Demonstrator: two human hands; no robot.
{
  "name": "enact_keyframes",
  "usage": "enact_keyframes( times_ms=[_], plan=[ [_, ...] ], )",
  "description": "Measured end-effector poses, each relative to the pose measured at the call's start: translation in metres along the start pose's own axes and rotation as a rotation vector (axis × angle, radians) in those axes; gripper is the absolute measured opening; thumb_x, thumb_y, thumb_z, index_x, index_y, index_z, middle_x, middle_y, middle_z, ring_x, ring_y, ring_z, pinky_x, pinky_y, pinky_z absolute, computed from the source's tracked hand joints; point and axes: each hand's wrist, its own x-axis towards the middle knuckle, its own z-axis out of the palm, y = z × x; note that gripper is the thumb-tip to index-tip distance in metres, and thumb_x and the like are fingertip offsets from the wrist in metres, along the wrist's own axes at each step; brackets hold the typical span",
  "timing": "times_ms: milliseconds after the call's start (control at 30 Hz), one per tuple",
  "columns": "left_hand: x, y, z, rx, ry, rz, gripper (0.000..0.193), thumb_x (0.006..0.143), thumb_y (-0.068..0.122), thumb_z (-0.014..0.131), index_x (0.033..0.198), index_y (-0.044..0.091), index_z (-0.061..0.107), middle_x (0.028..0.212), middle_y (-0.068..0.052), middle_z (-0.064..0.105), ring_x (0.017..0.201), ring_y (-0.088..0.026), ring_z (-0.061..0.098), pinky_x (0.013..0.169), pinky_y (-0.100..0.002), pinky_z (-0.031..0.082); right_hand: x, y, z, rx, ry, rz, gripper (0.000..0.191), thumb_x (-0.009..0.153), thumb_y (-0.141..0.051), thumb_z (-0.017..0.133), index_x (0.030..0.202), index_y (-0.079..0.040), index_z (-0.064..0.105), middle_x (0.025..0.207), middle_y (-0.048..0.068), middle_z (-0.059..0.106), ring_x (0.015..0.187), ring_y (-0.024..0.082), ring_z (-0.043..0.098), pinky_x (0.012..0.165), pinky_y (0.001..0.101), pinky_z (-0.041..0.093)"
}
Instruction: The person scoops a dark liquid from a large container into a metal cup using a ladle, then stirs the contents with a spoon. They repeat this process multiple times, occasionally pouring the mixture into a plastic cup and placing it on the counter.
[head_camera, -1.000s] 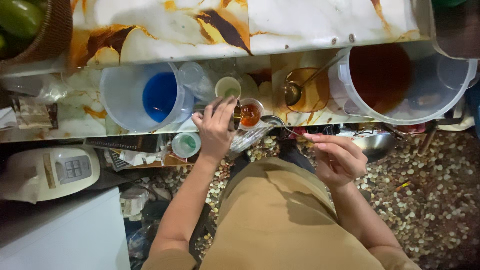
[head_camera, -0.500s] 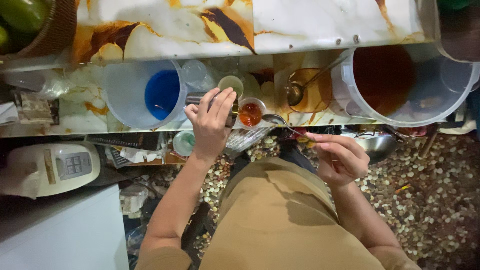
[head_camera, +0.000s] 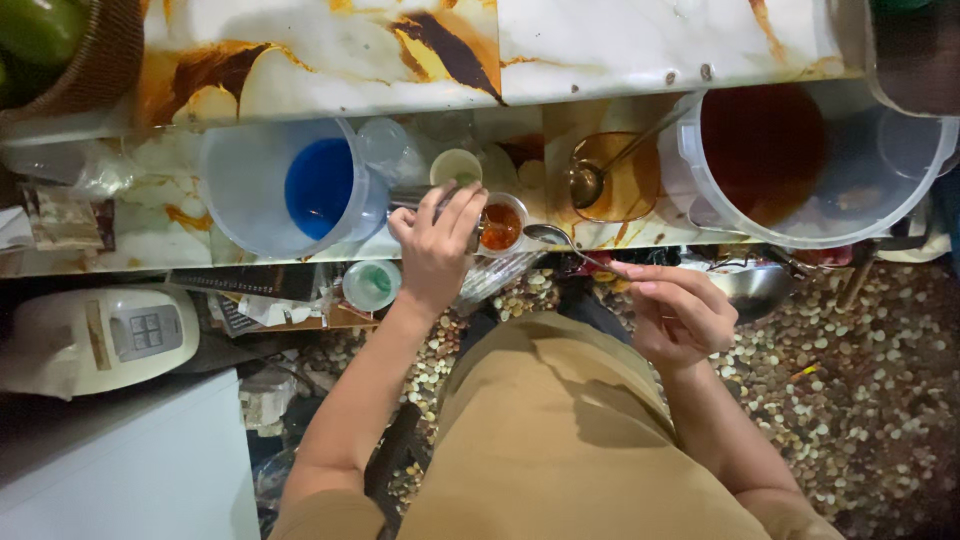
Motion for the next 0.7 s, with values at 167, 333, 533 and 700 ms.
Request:
enact_keyframes(
  times_ms=[167,333,533,700],
  plan=[
    [-0.006,0.0,0.026,0.031,-0.02,0.018,0.038,0.097,0.006,0.064,0.134,0.014,0.067,0.137,0.002,0.067,0.132,-0.02,0.057,0.095,-0.043,0.032,0.0,-0.002,-0.002,0.016,-0.021,0.001,0.016,0.089,0.018,0.069,0.098,0.005,0.064,0.1,0.02,0.07,0.091,0.03,0.077,0.08,0.0359,0.066],
    [-0.004,-0.001,0.023,0.019,-0.039,0.066,0.036,0.094,0.008,0.063,0.13,0.011,0.07,0.134,0.001,0.069,0.129,-0.021,0.059,0.092,-0.044,0.032,0.001,-0.004,-0.003,0.03,-0.048,0.0,0.017,0.09,0.019,0.068,0.1,0.006,0.064,0.101,0.02,0.069,0.093,0.031,0.076,0.084,0.0393,0.067],
    [0.016,0.008,-0.009,0.017,-0.033,0.156,0.036,0.095,0.012,0.062,0.131,0.012,0.07,0.135,0.001,0.067,0.128,-0.02,0.058,0.089,-0.043,0.032,-0.002,-0.001,0.0,0.057,-0.024,-0.021,0.016,0.089,0.018,0.069,0.099,0.006,0.065,0.1,0.02,0.07,0.091,0.03,0.076,0.082,0.0391,0.067],
    [0.041,0.016,-0.052,0.09,-0.013,0.245,0.04,0.092,0.012,0.063,0.132,0.014,0.07,0.137,0.002,0.067,0.129,-0.019,0.059,0.089,-0.042,0.03,-0.004,0.0,0.003,0.049,-0.017,-0.03,0.016,0.089,0.016,0.07,0.099,0.006,0.065,0.099,0.021,0.07,0.089,0.029,0.076,0.08,0.0374,0.067]
  ],
)
